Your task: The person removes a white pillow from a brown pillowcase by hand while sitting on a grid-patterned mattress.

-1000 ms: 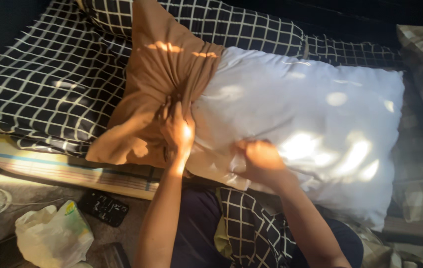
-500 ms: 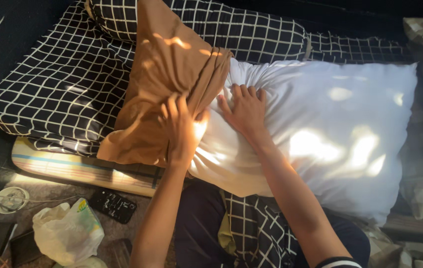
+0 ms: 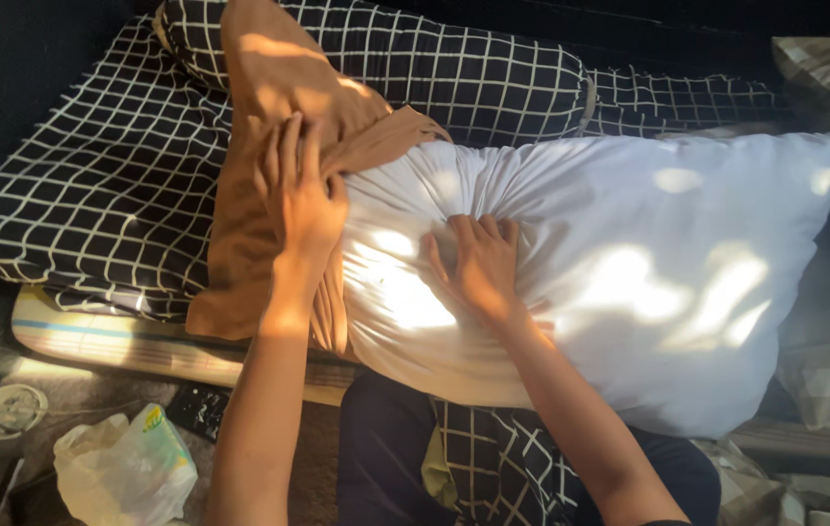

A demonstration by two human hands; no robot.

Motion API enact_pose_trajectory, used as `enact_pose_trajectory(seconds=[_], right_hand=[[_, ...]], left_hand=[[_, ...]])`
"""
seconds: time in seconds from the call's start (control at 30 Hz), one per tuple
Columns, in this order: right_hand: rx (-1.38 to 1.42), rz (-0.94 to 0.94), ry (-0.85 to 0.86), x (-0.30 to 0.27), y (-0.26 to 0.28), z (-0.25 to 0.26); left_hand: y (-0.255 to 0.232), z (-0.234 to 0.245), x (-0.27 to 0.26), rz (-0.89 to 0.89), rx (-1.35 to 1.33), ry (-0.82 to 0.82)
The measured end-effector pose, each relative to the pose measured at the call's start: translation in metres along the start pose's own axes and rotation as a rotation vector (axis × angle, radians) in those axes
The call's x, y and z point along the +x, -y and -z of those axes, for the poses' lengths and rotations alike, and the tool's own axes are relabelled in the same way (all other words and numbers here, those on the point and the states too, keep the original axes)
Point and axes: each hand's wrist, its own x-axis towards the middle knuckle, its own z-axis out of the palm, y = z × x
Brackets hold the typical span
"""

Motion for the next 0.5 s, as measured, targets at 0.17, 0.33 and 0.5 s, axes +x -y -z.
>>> enact_pose_trajectory(seconds=[0.17,0.33,0.5], right_hand=[[-0.066,0.090,0.027,0.017,-0.009,0.000],[-0.067,0.035,0.133,0.071,-0.093,0.008],[-0.134,-0.073,0.537,0.074,-0.154,0.000]], left_hand=[[-0.003,-0.014,-0.030,0.176,-0.095,-0.005],[-0.008,-0.010,-0.051,0.273,-0.054,-0.016],[-0.008,-0.004,-0.050,0.204,-0.041,0.011]])
